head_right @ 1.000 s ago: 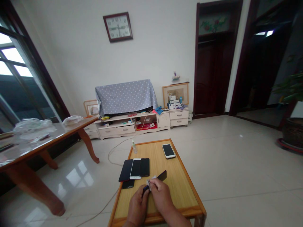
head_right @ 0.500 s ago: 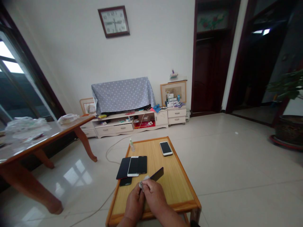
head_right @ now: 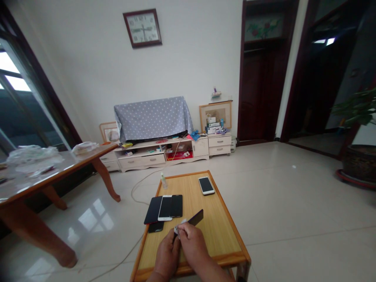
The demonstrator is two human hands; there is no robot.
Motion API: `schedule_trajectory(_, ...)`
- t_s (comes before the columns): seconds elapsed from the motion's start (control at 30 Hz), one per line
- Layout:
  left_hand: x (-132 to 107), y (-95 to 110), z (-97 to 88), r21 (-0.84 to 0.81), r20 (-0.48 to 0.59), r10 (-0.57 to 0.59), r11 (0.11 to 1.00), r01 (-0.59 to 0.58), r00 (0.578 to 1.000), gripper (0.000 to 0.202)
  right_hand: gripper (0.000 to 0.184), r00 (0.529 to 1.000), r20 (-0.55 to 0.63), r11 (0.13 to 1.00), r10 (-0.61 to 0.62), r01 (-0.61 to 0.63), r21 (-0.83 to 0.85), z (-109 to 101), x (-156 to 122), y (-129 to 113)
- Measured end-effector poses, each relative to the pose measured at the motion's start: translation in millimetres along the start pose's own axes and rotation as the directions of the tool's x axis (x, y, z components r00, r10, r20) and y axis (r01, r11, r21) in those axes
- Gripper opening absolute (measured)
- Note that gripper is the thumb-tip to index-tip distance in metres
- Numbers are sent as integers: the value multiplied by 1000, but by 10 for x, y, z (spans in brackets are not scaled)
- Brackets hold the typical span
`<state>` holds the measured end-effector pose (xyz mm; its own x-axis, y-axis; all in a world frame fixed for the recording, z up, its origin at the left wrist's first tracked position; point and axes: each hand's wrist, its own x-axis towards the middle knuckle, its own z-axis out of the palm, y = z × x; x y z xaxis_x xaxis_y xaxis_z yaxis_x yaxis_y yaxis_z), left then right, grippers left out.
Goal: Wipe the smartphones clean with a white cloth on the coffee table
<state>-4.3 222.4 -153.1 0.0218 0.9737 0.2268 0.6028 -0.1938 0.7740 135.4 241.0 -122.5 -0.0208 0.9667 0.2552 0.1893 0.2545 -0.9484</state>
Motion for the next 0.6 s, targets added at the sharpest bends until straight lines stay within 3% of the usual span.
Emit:
schedule_trajectory(0.23, 0, -19, 23, 30, -38, -26, 999, 27, 999, 33, 60, 987, -142, 997, 78, -79, -3, -411, 315, 113)
schedule_trajectory(0.33, 1, -50, 29, 12, -36, -12, 1000, 12, 999, 33, 51, 993, -105, 998, 59, -61, -13, -270, 197, 64)
schedule_trajectory(0.47, 3, -81, 33, -6, -18, -3, 1000, 3, 1000, 33, 38, 998, 52, 1000, -19, 19, -10, 80, -71, -50)
schedule_trajectory(0.53, 2, -66, 29, -7, -14, -3, 1000, 3, 1000, 33, 37, 998, 59, 1000, -17, 17, -2, 94, -72, -46)
schedule_trajectory(0.6, 0, -31, 19, -5, -14, 2, 1000, -2, 1000, 31, 40, 999, -25, 999, 39, -39, 8, -40, 42, 25)
